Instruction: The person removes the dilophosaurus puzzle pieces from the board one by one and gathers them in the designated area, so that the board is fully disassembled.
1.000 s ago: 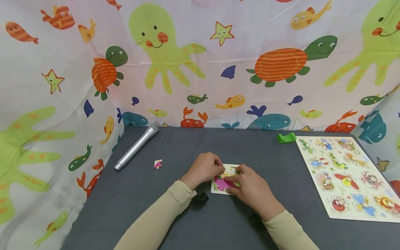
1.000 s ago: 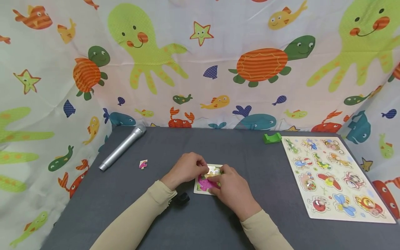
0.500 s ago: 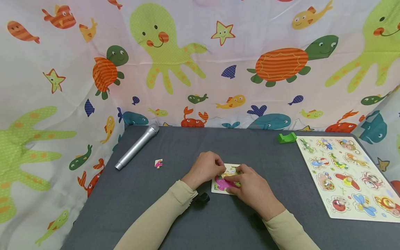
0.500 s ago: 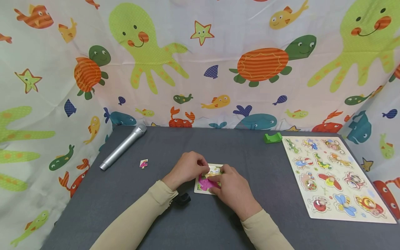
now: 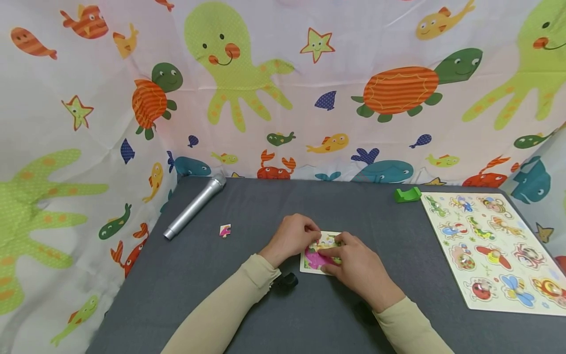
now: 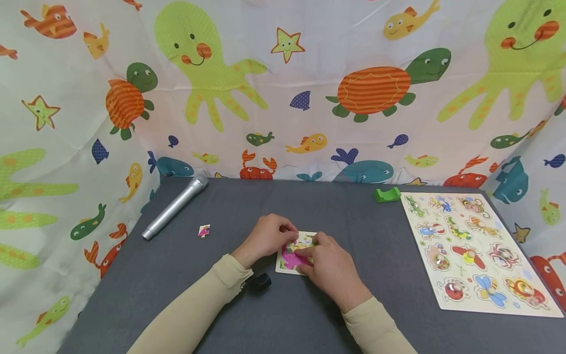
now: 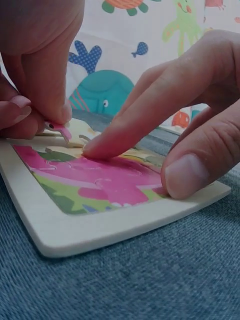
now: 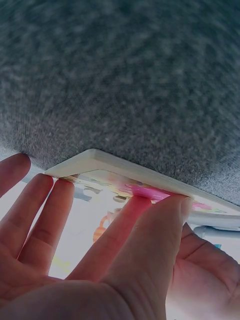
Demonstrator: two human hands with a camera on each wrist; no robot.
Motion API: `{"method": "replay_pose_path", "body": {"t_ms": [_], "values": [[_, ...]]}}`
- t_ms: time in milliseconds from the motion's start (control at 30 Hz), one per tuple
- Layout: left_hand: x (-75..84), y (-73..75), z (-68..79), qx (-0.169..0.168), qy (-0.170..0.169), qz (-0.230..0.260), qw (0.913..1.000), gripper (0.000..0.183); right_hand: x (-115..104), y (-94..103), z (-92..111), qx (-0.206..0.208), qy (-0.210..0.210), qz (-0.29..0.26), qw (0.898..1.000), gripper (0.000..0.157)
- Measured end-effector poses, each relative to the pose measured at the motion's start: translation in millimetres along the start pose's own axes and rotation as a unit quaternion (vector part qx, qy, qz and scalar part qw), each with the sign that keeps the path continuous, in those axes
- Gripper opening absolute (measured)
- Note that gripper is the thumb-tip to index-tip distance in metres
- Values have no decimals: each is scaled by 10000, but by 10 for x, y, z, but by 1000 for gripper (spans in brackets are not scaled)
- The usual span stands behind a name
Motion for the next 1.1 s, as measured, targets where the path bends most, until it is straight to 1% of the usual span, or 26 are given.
{"method": "replay_pose_path", "body": {"t_ms": [100, 200, 300, 433, 567, 667, 733, 833, 967, 1100], "values": [[-40, 45, -7, -16, -50, 35, 10000, 14, 4, 1, -3, 12, 24, -7, 10000, 41], [-134, 172, 10, 9, 37, 65, 10000, 14, 5, -13, -9, -24, -8, -3, 10000, 41], [-284, 378, 62, 92, 203, 81, 9997, 13, -1, -25, -15, -88, -59, -2, 9999, 41], [-572, 705, 143, 238, 411, -5, 9989, 10, -2, -17, -8, -120, -152, -15, 9998, 42], [-878, 1008, 234, 337, 657, -250, 9970, 10, 0, -13, 5, -82, -171, -8, 9998, 42], [-1035, 1173, 301, 362, 747, -462, 9955, 11, -1, -17, 6, -55, -148, 19, 9999, 42], [-1095, 1242, 339, 354, 773, -580, 9947, 11, -2, -20, 5, -51, -134, 19, 9999, 42], [-1156, 1292, 375, 301, 803, -662, 9941, 11, -4, -25, 4, -64, -117, 29, 9999, 41], [-1184, 1304, 391, 275, 863, -709, 9934, 10, -6, -20, 3, -78, -125, 43, 9999, 41], [-1185, 1305, 386, 325, 881, -828, 9921, 10, -14, -6, -3, -54, -78, 58, 9999, 41]]}}
Point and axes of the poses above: each hand's wrist, its own z-axis away from the middle knuckle, its own y-axis out of the back of the hand, x = y × z, the point moved 4 cm from there along -z, towards the middle knuckle, and after that the axes turned 1 degree about -y, right-handed, at the moved point
